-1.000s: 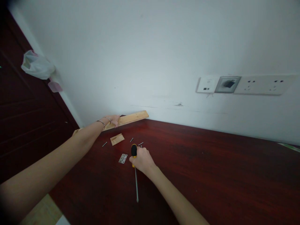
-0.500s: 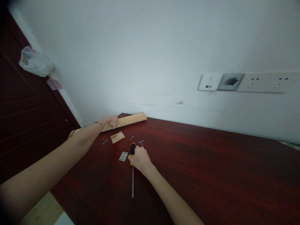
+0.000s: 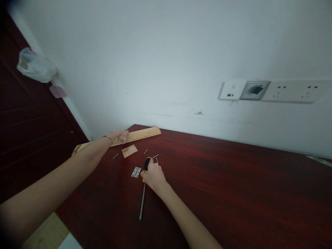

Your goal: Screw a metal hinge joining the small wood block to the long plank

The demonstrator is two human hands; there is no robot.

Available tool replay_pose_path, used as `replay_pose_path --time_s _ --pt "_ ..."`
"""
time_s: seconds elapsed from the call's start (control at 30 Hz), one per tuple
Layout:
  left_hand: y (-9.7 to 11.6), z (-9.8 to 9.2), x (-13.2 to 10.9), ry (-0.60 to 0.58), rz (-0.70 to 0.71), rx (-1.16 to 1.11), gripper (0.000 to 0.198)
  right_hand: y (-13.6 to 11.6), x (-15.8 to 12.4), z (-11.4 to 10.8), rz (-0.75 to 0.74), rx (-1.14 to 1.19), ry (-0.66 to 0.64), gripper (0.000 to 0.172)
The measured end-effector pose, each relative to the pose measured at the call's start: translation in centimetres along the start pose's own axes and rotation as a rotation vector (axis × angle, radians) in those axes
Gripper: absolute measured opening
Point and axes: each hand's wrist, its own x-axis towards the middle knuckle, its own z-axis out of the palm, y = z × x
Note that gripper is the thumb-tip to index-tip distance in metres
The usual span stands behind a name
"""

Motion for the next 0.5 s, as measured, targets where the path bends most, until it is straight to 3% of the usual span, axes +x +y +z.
replay_pose_path --time_s 0.13,0.23,0.4,0.5 --pt "-0.1 0.0 0.0 -0.029 -0.009 -0.004 0.077 -0.9 -0.4 -0.4 -0.122 0.054 0.010 0.028" --pt "-0.1 -0.1 0.1 -0.054 -0.010 -0.008 0.077 -2.7 -1.0 -0.1 -0.271 0.060 -0.068 0.025" --pt "-0.2 0.1 0.5 -0.080 0.021 -0.014 0.074 -5.8 -1.3 1.9 -0.491 -0.046 -0.181 0.034" --pt "-0.4 0.2 0.6 -0.063 0.073 -0.015 0.071 -6.9 -0.7 3.1 -0.537 -0.098 -0.206 0.043"
